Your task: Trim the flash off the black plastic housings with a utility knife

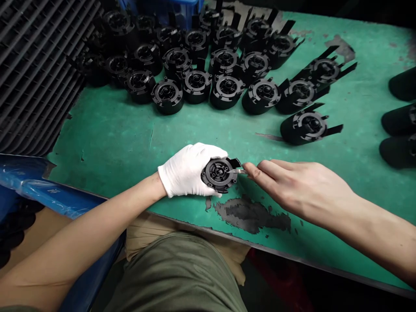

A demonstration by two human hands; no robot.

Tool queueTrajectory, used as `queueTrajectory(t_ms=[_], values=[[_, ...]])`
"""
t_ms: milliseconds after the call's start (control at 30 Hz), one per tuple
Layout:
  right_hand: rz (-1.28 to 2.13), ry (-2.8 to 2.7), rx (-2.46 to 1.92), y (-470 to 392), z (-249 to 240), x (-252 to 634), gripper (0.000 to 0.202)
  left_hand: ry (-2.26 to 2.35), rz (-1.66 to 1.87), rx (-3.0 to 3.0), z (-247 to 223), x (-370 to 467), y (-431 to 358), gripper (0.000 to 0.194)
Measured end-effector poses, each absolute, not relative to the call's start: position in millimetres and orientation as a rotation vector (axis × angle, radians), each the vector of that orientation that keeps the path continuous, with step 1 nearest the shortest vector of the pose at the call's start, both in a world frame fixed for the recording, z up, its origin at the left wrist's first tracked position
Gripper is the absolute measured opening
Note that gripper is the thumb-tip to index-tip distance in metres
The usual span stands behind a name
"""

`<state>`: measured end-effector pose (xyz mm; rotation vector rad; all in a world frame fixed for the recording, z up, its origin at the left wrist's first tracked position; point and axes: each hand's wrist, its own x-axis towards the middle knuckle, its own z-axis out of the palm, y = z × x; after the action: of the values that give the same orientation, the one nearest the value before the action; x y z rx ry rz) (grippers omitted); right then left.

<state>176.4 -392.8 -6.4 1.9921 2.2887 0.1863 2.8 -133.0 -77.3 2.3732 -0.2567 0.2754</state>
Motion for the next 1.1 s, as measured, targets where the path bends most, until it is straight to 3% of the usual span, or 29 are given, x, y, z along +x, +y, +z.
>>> queueTrajectory(t_ms=[133,633,867,1100], values=[[0.302,2.319,1.902,-396.4,-6.2,170.6,0.051,-0.257,0.272,2.382,-77.2,2.7,-132.4,0.094],[0.228,2.247,1.967,-400.1,-5.7,158.4,0.064,-0.255,0.255,2.381,-77.0,2.8,-131.9,0.094],[0.371,2.236,1.940,-399.8,-2.8,151.7,0.052,-0.268,0.282,2.383,-78.2,3.0,-132.2,0.096],[0.353,2.203,1.985,-399.7,-1.5,143.7,0.055,-0.247,0.255,2.395,-76.5,2.6,-132.7,0.093]])
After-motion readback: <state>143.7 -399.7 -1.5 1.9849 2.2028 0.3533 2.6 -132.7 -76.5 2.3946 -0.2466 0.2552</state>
